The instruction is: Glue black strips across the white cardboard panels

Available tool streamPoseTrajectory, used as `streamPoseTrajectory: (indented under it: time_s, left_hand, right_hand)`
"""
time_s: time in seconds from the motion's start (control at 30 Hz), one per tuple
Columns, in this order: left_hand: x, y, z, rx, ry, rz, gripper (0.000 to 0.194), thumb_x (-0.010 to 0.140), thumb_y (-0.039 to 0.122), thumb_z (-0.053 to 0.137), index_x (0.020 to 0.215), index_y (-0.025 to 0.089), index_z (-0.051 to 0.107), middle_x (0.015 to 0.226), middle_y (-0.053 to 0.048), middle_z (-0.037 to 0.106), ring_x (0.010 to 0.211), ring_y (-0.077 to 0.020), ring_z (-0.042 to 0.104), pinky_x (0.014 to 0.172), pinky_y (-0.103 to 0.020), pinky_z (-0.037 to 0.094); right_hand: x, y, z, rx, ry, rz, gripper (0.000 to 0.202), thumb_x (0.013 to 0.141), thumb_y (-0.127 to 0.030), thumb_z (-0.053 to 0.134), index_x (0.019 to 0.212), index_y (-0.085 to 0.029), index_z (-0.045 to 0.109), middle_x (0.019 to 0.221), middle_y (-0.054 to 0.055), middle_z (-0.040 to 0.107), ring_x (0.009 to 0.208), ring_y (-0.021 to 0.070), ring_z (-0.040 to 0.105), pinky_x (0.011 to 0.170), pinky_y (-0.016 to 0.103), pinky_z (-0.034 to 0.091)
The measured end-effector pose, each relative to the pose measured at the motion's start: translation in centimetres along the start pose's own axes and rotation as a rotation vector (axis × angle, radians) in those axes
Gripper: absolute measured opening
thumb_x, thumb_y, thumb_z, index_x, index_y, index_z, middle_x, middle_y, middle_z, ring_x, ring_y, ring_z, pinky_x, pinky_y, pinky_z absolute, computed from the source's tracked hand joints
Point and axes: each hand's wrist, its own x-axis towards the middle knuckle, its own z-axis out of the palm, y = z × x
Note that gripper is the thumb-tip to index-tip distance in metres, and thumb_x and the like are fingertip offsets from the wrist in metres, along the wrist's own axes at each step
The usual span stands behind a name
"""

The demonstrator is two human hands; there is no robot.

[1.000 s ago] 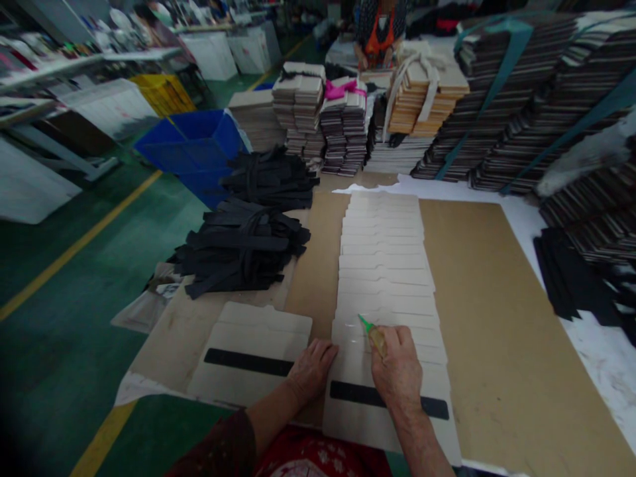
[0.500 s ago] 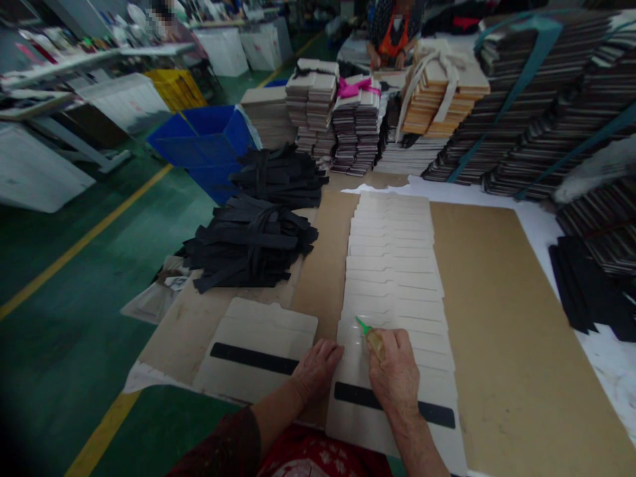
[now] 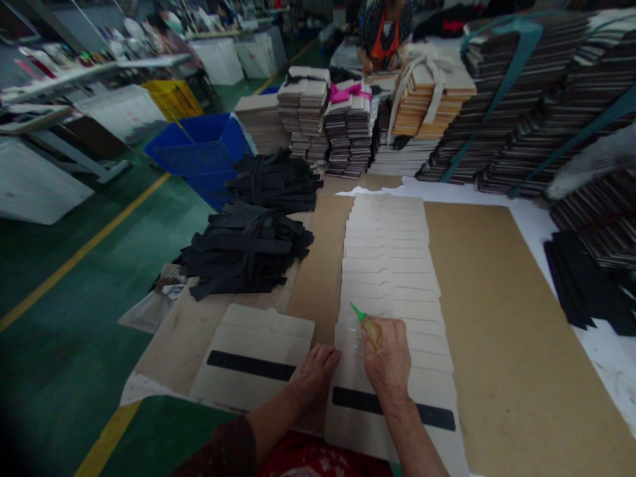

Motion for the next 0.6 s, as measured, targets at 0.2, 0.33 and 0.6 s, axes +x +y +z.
streamPoseTrajectory:
  time_s: [0.2,0.33,0.6]
  left_hand:
    - [0.0,0.0,-0.5,0.004,-0.009,-0.005,0.037,0.091,0.02,0.051,0.128,0.018,0.049,0.117,-0.011,0.056,0.102,-0.0255,0.05,0.086,-0.038,0.049]
    - [0.0,-0.1,-0.3,-0.01,-0.012,-0.004,0.036,0.092,0.017,0.047,0.128,0.018,0.049,0.117,-0.01,0.056,0.103,-0.0252,0.05,0.09,-0.038,0.048]
    - [0.1,-0.2,-0.8,-0.052,-0.011,-0.006,0.037,0.089,0.016,0.052,0.125,0.017,0.05,0.117,-0.01,0.056,0.104,-0.0242,0.05,0.092,-0.037,0.048]
  right_hand:
    - [1.3,-0.1,0.2,-0.105,-0.136,0.031,0.014,0.087,-0.026,0.054,0.1,-0.024,0.057,0.1,0.005,0.053,0.09,0.019,0.053,0.072,0.031,0.046]
    - [1.4,1.0,-1.0,-0.197,-0.114,0.081,0.015,0.087,-0.027,0.055,0.102,-0.024,0.057,0.101,0.005,0.052,0.09,0.02,0.053,0.068,0.03,0.045]
    - [1.4,-0.1,-0.5,-0.102,-0.201,0.036,0.012,0.089,-0.025,0.052,0.1,-0.024,0.058,0.1,0.004,0.053,0.091,0.018,0.052,0.071,0.028,0.045]
